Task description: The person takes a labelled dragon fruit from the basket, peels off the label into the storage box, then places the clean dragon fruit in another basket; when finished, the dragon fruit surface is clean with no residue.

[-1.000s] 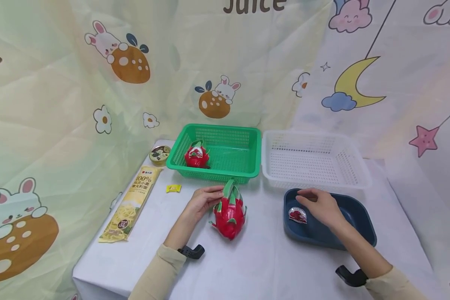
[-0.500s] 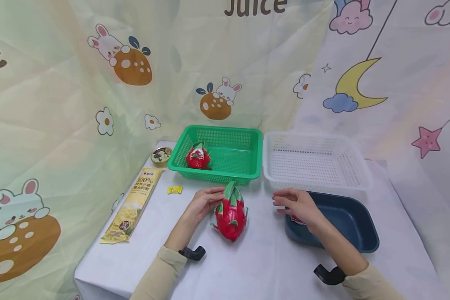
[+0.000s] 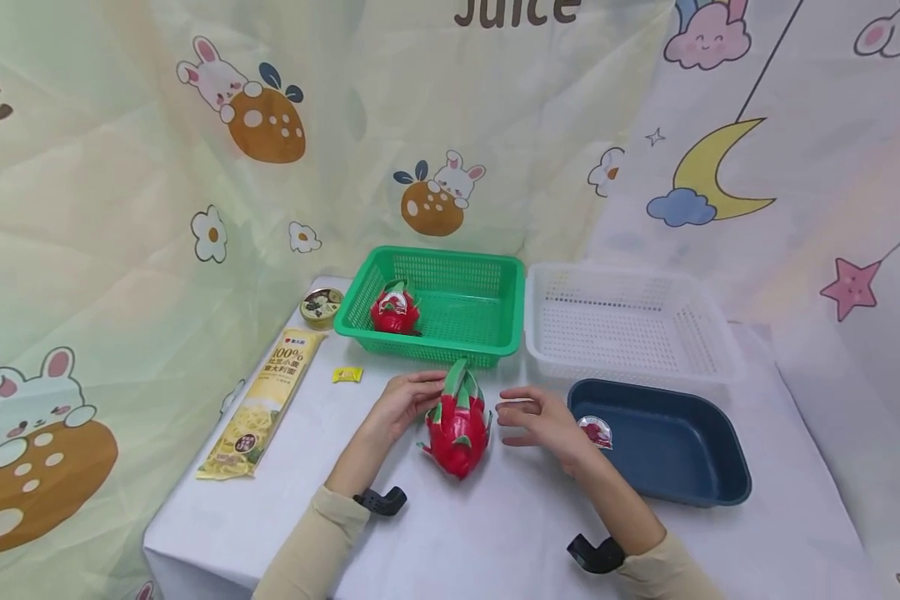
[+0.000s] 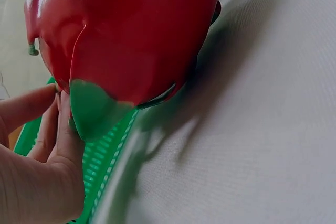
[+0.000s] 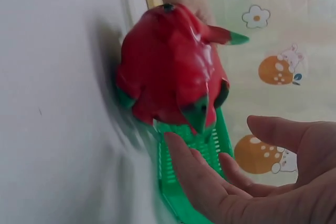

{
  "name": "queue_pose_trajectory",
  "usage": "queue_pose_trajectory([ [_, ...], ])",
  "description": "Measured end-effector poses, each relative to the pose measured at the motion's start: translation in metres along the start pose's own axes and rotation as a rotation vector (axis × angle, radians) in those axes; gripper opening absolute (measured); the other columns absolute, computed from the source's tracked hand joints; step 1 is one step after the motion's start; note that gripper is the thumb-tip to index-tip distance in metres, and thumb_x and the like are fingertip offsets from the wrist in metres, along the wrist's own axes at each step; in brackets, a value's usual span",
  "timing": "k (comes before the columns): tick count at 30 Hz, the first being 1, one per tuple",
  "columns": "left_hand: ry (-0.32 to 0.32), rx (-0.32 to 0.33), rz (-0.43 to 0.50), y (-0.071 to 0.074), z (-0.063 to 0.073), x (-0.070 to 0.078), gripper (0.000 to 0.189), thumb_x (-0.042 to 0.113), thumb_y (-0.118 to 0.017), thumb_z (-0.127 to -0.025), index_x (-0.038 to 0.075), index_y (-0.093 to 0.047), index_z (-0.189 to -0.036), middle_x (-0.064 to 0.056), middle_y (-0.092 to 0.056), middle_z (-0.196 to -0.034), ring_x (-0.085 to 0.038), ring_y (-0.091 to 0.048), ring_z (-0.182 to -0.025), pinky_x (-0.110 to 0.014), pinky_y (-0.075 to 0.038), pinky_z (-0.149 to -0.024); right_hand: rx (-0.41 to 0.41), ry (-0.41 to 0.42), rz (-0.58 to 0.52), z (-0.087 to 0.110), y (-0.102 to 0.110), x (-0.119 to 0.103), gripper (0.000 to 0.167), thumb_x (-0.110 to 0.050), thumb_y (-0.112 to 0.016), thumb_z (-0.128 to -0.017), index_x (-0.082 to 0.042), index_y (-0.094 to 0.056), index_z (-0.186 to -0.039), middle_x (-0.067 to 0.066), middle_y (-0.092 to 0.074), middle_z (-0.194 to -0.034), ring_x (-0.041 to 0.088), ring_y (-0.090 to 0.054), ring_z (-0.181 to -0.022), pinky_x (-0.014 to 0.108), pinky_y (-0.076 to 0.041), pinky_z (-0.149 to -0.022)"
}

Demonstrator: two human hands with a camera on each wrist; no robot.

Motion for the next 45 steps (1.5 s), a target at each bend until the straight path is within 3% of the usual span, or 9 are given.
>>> queue_pose_trajectory([
  [5, -0.004, -0.01, 0.016, -0.001, -0.001, 0.002, 0.037, 0.005, -0.073, -0.097, -0.004, -0.068, -0.132, -0.012, -0.075, -0.12, -0.018, -0.075, -0.1, -0.032, -0.062, -0.09, 0.008, -0.023, -0.043, -0.005, -0.011, 0.009, 0.054, -0.012, -0.065, -0.103, 0.01, -0.045, -0.147, 0.03, -0.067, -0.129, 0.042, -0.072, -0.112, 0.055, -0.06, -0.091],
  [11, -0.037, -0.021, 0.032, -0.002, -0.001, 0.004, 0.037, 0.001, -0.071, -0.096, -0.008, -0.066, -0.132, -0.014, -0.074, -0.12, -0.017, -0.076, -0.096, -0.033, -0.062, -0.09, 0.104, -0.029, -0.032, -0.01, -0.013, 0.019, 0.051, -0.01, -0.07, -0.1, 0.009, -0.052, -0.143, 0.024, -0.074, -0.119, 0.031, -0.076, -0.102, 0.049, -0.062, -0.089],
  [20, -0.035, -0.047, 0.025, -0.002, -0.001, 0.0, 0.037, 0.003, -0.073, -0.096, -0.007, -0.067, -0.131, -0.011, -0.076, -0.114, -0.017, -0.076, -0.094, -0.032, -0.063, -0.088, 0.204, -0.091, -0.068, -0.01, -0.009, 0.025, 0.052, -0.01, -0.071, -0.099, 0.01, -0.053, -0.143, 0.022, -0.076, -0.111, 0.036, -0.077, -0.095, 0.05, -0.062, -0.085],
  [28, -0.092, -0.075, -0.064, -0.006, 0.005, 0.005, 0.034, 0.009, -0.076, -0.094, -0.002, -0.071, -0.126, -0.012, -0.076, -0.113, -0.018, -0.075, -0.097, -0.032, -0.063, -0.088, 0.246, -0.08, -0.077, -0.011, -0.01, 0.027, 0.049, -0.005, -0.073, -0.095, 0.011, -0.057, -0.138, 0.024, -0.077, -0.102, 0.034, -0.078, -0.089, 0.053, -0.062, -0.086],
  [34, -0.103, -0.128, -0.084, -0.01, 0.007, 0.007, 0.035, 0.011, -0.077, -0.095, 0.002, -0.071, -0.128, -0.013, -0.076, -0.119, -0.019, -0.075, -0.1, -0.036, -0.063, -0.091, 0.302, -0.092, -0.055, -0.007, -0.007, 0.029, 0.041, -0.005, -0.075, -0.092, 0.007, -0.065, -0.13, 0.022, -0.078, -0.095, 0.033, -0.078, -0.083, 0.048, -0.065, -0.081],
  [45, -0.139, -0.153, -0.045, -0.013, 0.01, 0.015, 0.032, 0.006, -0.073, -0.097, -0.006, -0.068, -0.127, -0.014, -0.077, -0.109, -0.021, -0.077, -0.096, -0.042, -0.06, -0.097, 0.315, -0.061, -0.025, 0.006, -0.001, 0.025, 0.036, -0.008, -0.078, -0.089, 0.009, -0.071, -0.12, 0.019, -0.078, -0.098, 0.032, -0.078, -0.08, 0.044, -0.065, -0.082],
])
Point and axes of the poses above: each hand's wrist, its own z-axis away from the middle knuckle, its own y-axis out of the back of the hand, x = y × z, the point moved 5 cm from there along -z, towards the middle knuckle
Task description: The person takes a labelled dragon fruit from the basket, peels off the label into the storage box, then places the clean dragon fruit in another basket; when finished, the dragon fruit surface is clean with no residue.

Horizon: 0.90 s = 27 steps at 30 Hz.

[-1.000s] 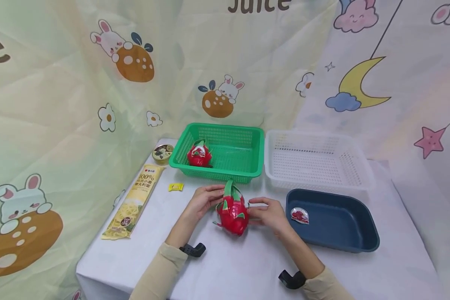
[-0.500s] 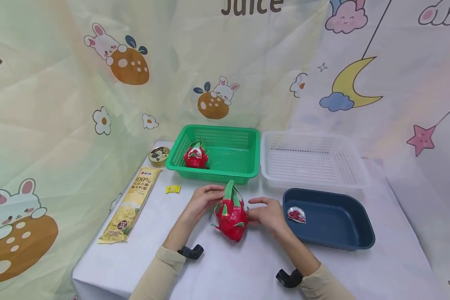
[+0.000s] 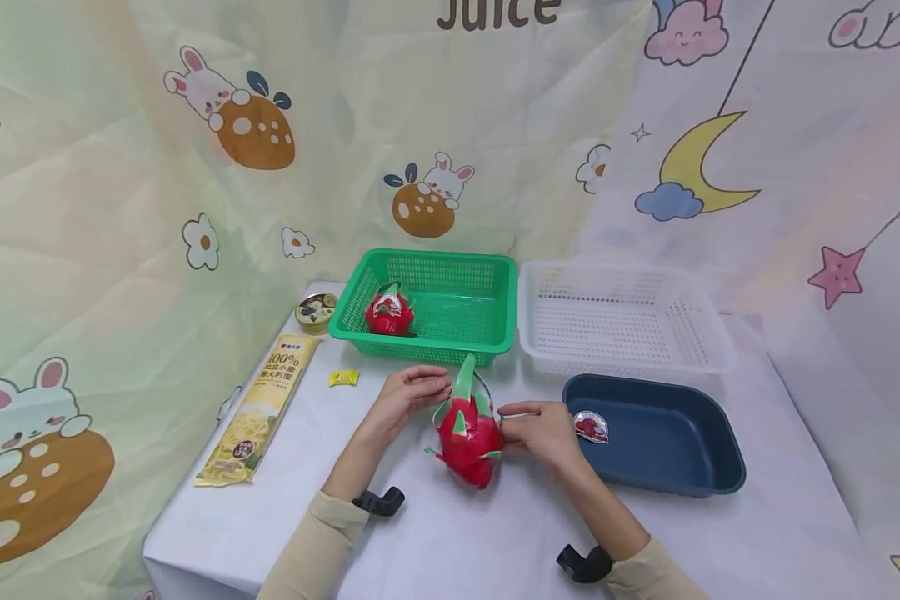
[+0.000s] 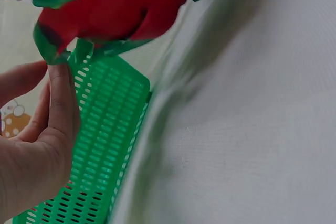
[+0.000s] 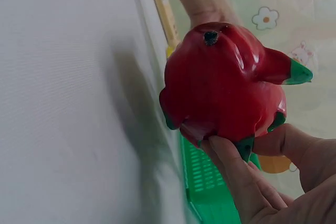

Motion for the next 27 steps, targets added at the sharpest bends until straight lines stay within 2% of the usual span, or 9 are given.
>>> queue_pose_trajectory([
  [5, 0.01, 0.015, -0.017, -0.001, 0.0, 0.0, 0.033, 0.01, -0.073, -0.098, -0.005, -0.068, -0.127, -0.016, -0.076, -0.112, -0.024, -0.076, -0.1, -0.044, -0.058, -0.1, 0.018, -0.001, 0.012, 0.006, 0.009, -0.009, 0.037, -0.009, -0.077, -0.089, 0.008, -0.071, -0.122, 0.017, -0.079, -0.097, 0.031, -0.078, -0.081, 0.038, -0.065, -0.08],
  [10, 0.005, 0.03, -0.036, -0.005, 0.0, 0.003, 0.034, 0.013, -0.072, -0.099, -0.005, -0.067, -0.128, -0.017, -0.075, -0.114, -0.025, -0.075, -0.102, -0.039, -0.06, -0.097, 0.041, -0.002, 0.071, 0.014, 0.017, -0.014, 0.039, -0.013, -0.081, -0.087, 0.005, -0.073, -0.121, 0.015, -0.079, -0.096, 0.03, -0.078, -0.082, 0.035, -0.065, -0.08],
  [14, -0.006, 0.021, -0.031, -0.01, -0.001, 0.008, 0.033, 0.012, -0.072, -0.099, -0.005, -0.068, -0.127, -0.017, -0.075, -0.115, -0.023, -0.075, -0.1, -0.037, -0.06, -0.096, 0.037, -0.005, 0.104, 0.022, 0.024, -0.015, 0.042, -0.017, -0.081, -0.088, 0.005, -0.072, -0.124, 0.015, -0.079, -0.098, 0.03, -0.079, -0.083, 0.033, -0.065, -0.082],
  [18, -0.003, 0.01, -0.004, -0.015, -0.001, 0.011, 0.033, 0.011, -0.07, -0.1, -0.007, -0.067, -0.128, -0.024, -0.072, -0.12, -0.022, -0.076, -0.1, -0.037, -0.06, -0.096, 0.032, -0.005, 0.124, 0.031, 0.033, -0.015, 0.042, -0.016, -0.079, -0.091, 0.005, -0.07, -0.126, 0.015, -0.079, -0.1, 0.03, -0.079, -0.084, 0.031, -0.064, -0.085],
  [27, 0.021, -0.006, 0.041, -0.024, -0.004, 0.015, 0.038, 0.01, -0.068, -0.101, -0.012, -0.062, -0.132, -0.027, -0.07, -0.124, -0.022, -0.075, -0.101, -0.037, -0.06, -0.097, 0.02, 0.042, 0.135, 0.042, 0.056, -0.021, 0.044, -0.012, -0.076, -0.093, 0.01, -0.066, -0.13, 0.017, -0.079, -0.104, 0.032, -0.079, -0.084, 0.035, -0.064, -0.084],
])
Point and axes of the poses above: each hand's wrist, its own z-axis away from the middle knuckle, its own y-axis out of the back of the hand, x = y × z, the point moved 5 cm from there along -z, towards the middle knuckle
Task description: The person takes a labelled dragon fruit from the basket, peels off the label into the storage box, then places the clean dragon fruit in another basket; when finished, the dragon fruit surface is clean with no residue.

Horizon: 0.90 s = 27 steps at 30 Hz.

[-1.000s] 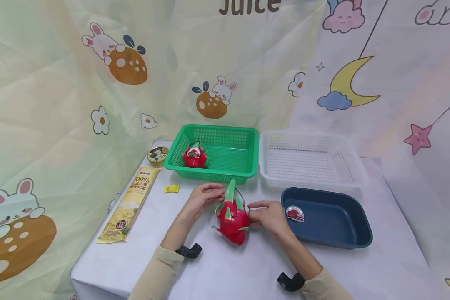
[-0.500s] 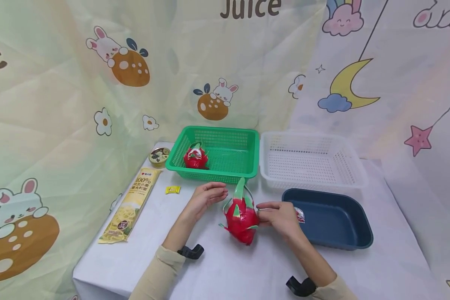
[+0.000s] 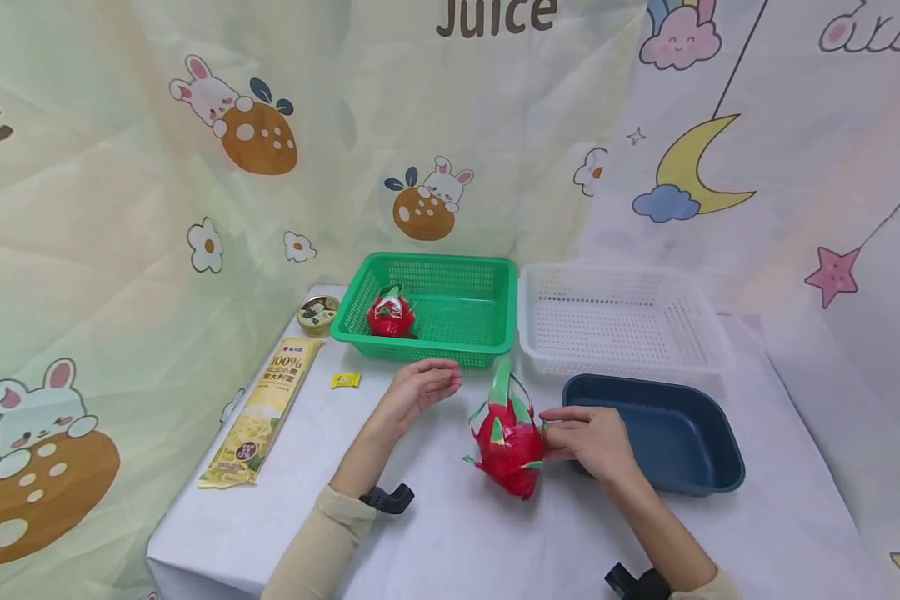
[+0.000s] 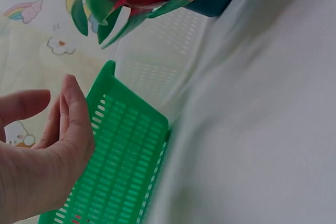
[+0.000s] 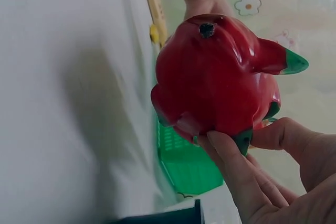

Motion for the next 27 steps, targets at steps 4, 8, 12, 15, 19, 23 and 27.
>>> queue_pose_trajectory([
  [4, 0.008, -0.016, 0.013, -0.004, -0.003, 0.0, 0.037, 0.012, -0.067, -0.102, -0.01, -0.063, -0.131, -0.025, -0.071, -0.124, -0.023, -0.075, -0.102, -0.038, -0.06, -0.097, 0.018, 0.011, 0.027, -0.002, 0.013, -0.006, 0.047, -0.015, -0.078, -0.093, 0.008, -0.066, -0.131, 0.015, -0.079, -0.104, 0.031, -0.079, -0.084, 0.036, -0.064, -0.084],
  [8, 0.025, -0.025, 0.046, -0.009, -0.004, 0.0, 0.036, 0.012, -0.064, -0.104, -0.01, -0.062, -0.133, -0.021, -0.073, -0.123, -0.029, -0.074, -0.109, -0.04, -0.059, -0.099, 0.032, 0.025, 0.033, -0.005, 0.025, -0.013, 0.048, -0.017, -0.079, -0.093, 0.009, -0.066, -0.131, 0.014, -0.079, -0.103, 0.029, -0.079, -0.085, 0.034, -0.065, -0.082],
  [12, 0.026, -0.065, 0.081, -0.017, -0.006, 0.002, 0.039, 0.008, -0.057, -0.107, -0.013, -0.056, -0.139, -0.024, -0.069, -0.131, -0.04, -0.066, -0.124, -0.046, -0.054, -0.105, 0.048, 0.037, 0.035, -0.01, 0.037, -0.022, 0.05, -0.02, -0.078, -0.094, 0.011, -0.064, -0.132, 0.011, -0.08, -0.1, 0.028, -0.079, -0.084, 0.03, -0.064, -0.081],
  [15, 0.015, -0.11, 0.087, -0.026, -0.007, 0.004, 0.042, 0.006, -0.051, -0.109, -0.016, -0.049, -0.145, -0.028, -0.063, -0.139, -0.046, -0.057, -0.132, -0.051, -0.049, -0.11, 0.049, 0.049, 0.045, -0.015, 0.046, -0.029, 0.053, -0.023, -0.077, -0.096, 0.011, -0.063, -0.133, 0.008, -0.08, -0.1, 0.027, -0.079, -0.085, 0.029, -0.064, -0.082],
  [19, 0.02, -0.14, 0.111, -0.036, -0.01, 0.005, 0.043, 0.005, -0.048, -0.109, -0.016, -0.046, -0.147, -0.032, -0.055, -0.145, -0.048, -0.052, -0.136, -0.053, -0.044, -0.113, 0.038, 0.069, 0.045, -0.023, 0.058, -0.038, 0.057, -0.027, -0.075, -0.099, 0.013, -0.06, -0.136, 0.003, -0.08, -0.1, 0.026, -0.079, -0.086, 0.026, -0.063, -0.083],
  [23, 0.052, -0.139, 0.161, -0.046, -0.016, 0.002, 0.042, 0.003, -0.05, -0.108, -0.015, -0.048, -0.146, -0.033, -0.053, -0.147, -0.046, -0.053, -0.136, -0.051, -0.043, -0.114, 0.04, 0.074, 0.03, -0.032, 0.069, -0.045, 0.061, -0.03, -0.073, -0.1, 0.015, -0.057, -0.138, -0.001, -0.08, -0.096, 0.023, -0.079, -0.085, 0.024, -0.062, -0.081],
  [27, 0.086, -0.125, 0.208, -0.055, -0.022, -0.004, 0.043, -0.001, -0.051, -0.106, -0.015, -0.048, -0.146, -0.034, -0.05, -0.149, -0.044, -0.052, -0.138, -0.049, -0.044, -0.114, 0.044, 0.075, 0.022, -0.041, 0.079, -0.051, 0.062, -0.029, -0.071, -0.101, 0.016, -0.053, -0.14, -0.005, -0.079, -0.092, 0.021, -0.079, -0.084, 0.026, -0.064, -0.078],
])
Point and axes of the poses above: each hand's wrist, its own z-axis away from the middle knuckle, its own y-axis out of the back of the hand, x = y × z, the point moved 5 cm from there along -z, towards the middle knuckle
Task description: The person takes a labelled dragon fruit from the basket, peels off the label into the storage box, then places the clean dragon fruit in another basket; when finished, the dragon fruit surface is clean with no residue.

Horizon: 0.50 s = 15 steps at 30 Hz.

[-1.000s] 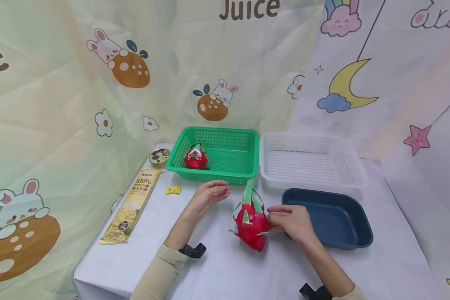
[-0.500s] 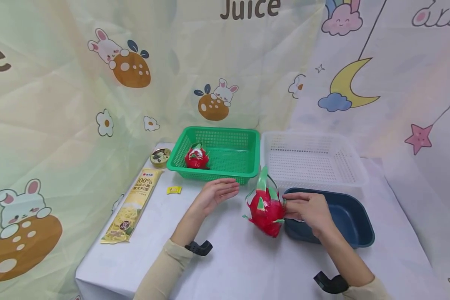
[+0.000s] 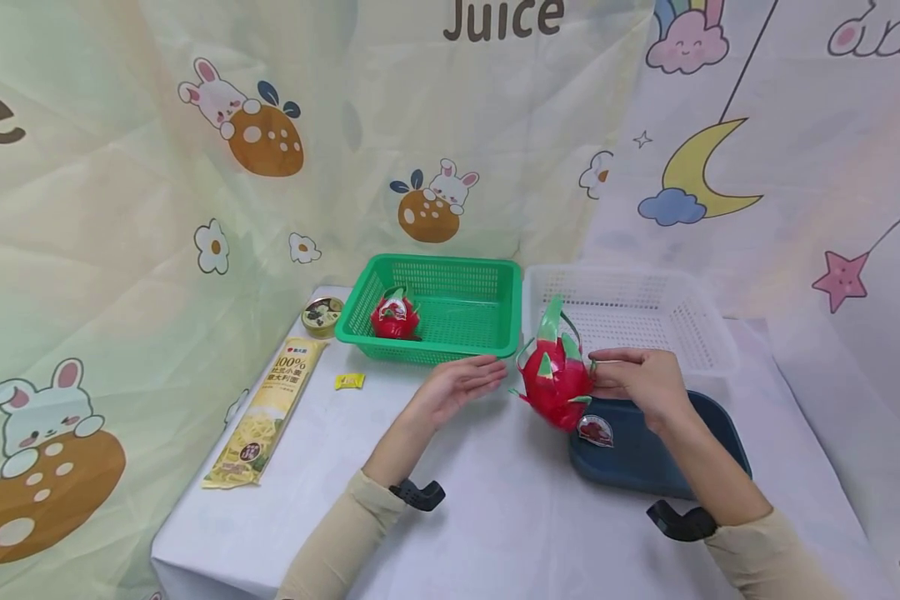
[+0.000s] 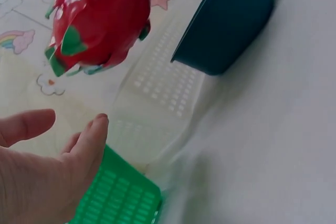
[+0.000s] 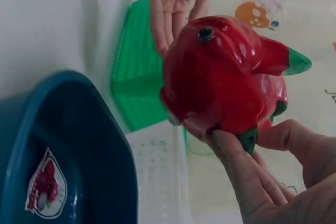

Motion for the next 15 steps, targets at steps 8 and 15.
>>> queue_pose_trajectory([
  [8, 0.017, 0.032, 0.029, -0.013, -0.011, -0.011, 0.046, -0.001, -0.051, -0.105, -0.016, -0.044, -0.148, -0.034, -0.049, -0.15, -0.045, -0.052, -0.137, -0.05, -0.042, -0.116, 0.017, -0.017, -0.031, -0.024, 0.012, -0.003, 0.059, -0.024, -0.067, -0.104, 0.018, -0.05, -0.142, -0.007, -0.079, -0.088, 0.016, -0.079, -0.08, 0.031, -0.065, -0.075],
  [15, 0.033, 0.046, 0.055, -0.023, -0.018, -0.02, 0.045, -0.001, -0.051, -0.105, -0.016, -0.046, -0.147, -0.032, -0.055, -0.145, -0.045, -0.052, -0.137, -0.052, -0.04, -0.118, 0.033, -0.04, -0.056, -0.044, 0.023, -0.002, 0.059, -0.025, -0.067, -0.104, 0.015, -0.051, -0.143, -0.014, -0.076, -0.087, 0.01, -0.077, -0.08, 0.033, -0.065, -0.076],
])
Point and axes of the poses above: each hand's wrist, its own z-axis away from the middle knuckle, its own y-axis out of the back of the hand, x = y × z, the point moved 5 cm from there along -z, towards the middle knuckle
